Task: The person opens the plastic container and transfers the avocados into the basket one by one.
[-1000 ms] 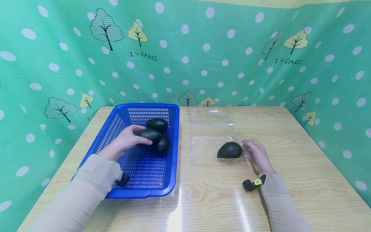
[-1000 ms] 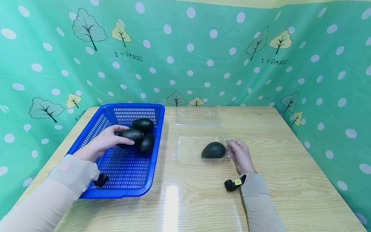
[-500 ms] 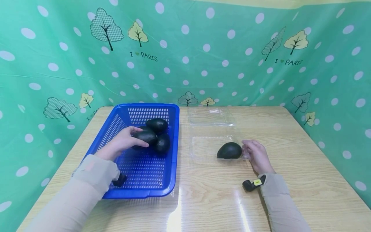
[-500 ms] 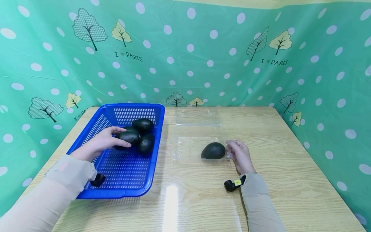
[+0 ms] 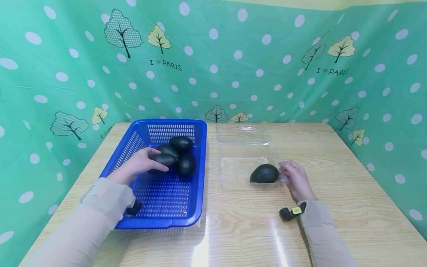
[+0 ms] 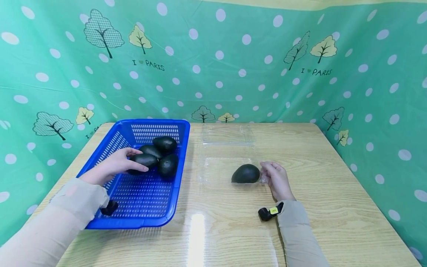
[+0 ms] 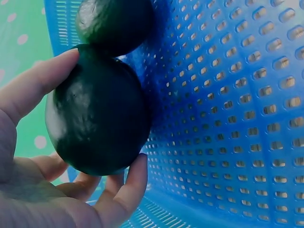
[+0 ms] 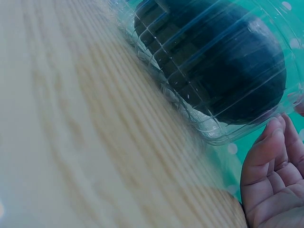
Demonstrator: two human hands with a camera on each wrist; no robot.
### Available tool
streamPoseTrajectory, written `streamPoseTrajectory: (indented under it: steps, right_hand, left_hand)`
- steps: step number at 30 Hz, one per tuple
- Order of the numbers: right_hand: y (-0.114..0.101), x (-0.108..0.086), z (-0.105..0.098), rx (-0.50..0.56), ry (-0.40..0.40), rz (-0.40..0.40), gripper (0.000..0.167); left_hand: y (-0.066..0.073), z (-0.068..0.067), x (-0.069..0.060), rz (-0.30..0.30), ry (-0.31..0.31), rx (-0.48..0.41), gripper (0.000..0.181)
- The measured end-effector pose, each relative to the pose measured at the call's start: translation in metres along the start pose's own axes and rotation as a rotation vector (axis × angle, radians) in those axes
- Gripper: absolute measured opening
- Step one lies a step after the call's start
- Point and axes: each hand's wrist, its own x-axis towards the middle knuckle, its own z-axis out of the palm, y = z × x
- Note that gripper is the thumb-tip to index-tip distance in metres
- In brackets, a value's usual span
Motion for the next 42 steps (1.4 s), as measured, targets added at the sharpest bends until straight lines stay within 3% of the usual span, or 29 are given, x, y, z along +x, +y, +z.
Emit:
streamPoseTrajectory:
  steps: [16, 42]
  right_hand:
    - [-0.0010, -0.0017, -0.0001, 0.011, -0.006, -0.003, 0.023]
    - [-0.0010, -0.0007, 0.0015, 0.024, -0.007, 0.001, 0.026]
  left_hand:
    - [-0.0096, 0.0054, 0.0077, -0.022, -0.005, 0.098, 0.082]
    - [-0.0103, 0.0087, 0.0052, -0.049, -0.018, 0.075, 0.080]
